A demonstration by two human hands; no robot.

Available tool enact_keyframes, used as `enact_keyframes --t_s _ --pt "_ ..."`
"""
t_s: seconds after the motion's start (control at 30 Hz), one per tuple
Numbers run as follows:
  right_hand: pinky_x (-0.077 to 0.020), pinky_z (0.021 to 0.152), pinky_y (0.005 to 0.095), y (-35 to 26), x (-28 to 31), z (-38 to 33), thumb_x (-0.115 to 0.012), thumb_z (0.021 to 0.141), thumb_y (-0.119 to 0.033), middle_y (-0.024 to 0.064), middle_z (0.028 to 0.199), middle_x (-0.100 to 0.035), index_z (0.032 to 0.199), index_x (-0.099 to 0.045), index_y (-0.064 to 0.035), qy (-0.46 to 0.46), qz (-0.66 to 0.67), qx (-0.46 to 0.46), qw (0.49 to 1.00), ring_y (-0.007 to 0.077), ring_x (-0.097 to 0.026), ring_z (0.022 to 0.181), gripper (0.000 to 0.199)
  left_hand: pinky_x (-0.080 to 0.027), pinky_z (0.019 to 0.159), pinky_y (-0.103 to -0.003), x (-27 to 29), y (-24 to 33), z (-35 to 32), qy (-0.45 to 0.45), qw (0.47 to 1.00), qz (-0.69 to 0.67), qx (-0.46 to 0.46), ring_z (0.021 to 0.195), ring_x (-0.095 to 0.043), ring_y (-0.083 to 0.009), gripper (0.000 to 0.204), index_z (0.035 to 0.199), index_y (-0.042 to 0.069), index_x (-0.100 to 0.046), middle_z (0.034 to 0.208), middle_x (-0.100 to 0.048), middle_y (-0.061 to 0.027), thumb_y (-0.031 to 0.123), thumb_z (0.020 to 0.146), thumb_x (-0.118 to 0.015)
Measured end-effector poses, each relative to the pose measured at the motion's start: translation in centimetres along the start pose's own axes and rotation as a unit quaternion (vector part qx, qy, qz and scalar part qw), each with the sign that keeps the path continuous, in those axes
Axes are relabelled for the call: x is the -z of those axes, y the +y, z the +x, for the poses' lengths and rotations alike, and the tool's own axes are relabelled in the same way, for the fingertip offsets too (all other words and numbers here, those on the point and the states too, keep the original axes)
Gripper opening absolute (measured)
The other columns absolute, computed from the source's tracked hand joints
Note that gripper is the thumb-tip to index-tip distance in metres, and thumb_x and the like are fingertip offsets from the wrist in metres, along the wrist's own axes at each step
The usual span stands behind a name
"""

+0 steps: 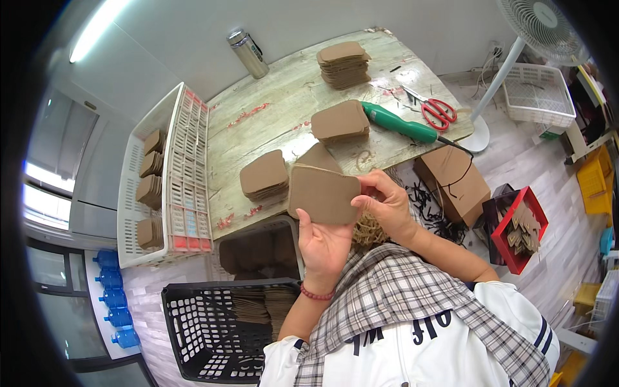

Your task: The person uses a green rotary tool to trim the edges of brown cardboard pieces. They pick up each piece from a stack, smooth the edges with the tool, and place the finished pieces into a black basket. The process is repeated for multiple pieces throughout the clip.

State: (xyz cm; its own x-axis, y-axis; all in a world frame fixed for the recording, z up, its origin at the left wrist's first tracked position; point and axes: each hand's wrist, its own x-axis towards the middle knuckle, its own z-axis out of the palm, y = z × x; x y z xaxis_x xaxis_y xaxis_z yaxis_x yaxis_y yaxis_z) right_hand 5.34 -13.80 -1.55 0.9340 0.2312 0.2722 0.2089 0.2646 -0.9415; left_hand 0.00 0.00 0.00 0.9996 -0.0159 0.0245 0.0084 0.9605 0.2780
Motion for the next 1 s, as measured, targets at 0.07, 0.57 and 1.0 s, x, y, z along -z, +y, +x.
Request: enact_keyframes --t_s 0.07,0.57,1.0 --pt "-0.0506 0.079 0.0232 -0.2 0.2 0.0 -0.073 0.081 -0.007 0.0024 0.097 -0.057 0.109 -0.065 -0.0012 0.005 -0.032 0.003 0.999 0.0100 -0.060 0.089 0.030 -0.030 0.111 -0.053 0.0 -0.1 0.1 -0.002 1.000 0.016 0.008 0.136 -0.035 -0.0302 0.050 0.143 0.010 -0.031 0.145 -0.038 -0.0115 0.040 0.103 -0.031" --pt "-0.0504 0.072 0.0234 3.0 6.6 -3.4 -0.065 0.090 -0.016 0.0010 0.086 -0.068 0.099 -0.066 -0.0038 0.169 0.190 -0.210 0.944 0.0082 -0.062 0.074 0.016 -0.031 0.106 -0.045 10.1 -1.0 -2.0 0.059 0.501 0.856 -0.110 0.129 -0.037 -0.0338 0.061 0.133 0.000 -0.044 0.137 -0.042 -0.0213 0.032 0.087 -0.067" --pt "-0.0503 0.071 0.0243 3.2 9.6 -5.4 -0.064 0.092 -0.017 0.0021 0.085 -0.067 0.098 -0.065 -0.0025 0.217 0.182 -0.191 0.940 0.0093 -0.061 0.073 0.016 -0.019 0.112 -0.054 10.2 -6.2 2.4 -0.212 0.405 0.889 0.034 0.133 -0.029 -0.0446 0.091 0.136 0.008 -0.043 0.141 -0.032 -0.0291 0.037 0.060 -0.083"
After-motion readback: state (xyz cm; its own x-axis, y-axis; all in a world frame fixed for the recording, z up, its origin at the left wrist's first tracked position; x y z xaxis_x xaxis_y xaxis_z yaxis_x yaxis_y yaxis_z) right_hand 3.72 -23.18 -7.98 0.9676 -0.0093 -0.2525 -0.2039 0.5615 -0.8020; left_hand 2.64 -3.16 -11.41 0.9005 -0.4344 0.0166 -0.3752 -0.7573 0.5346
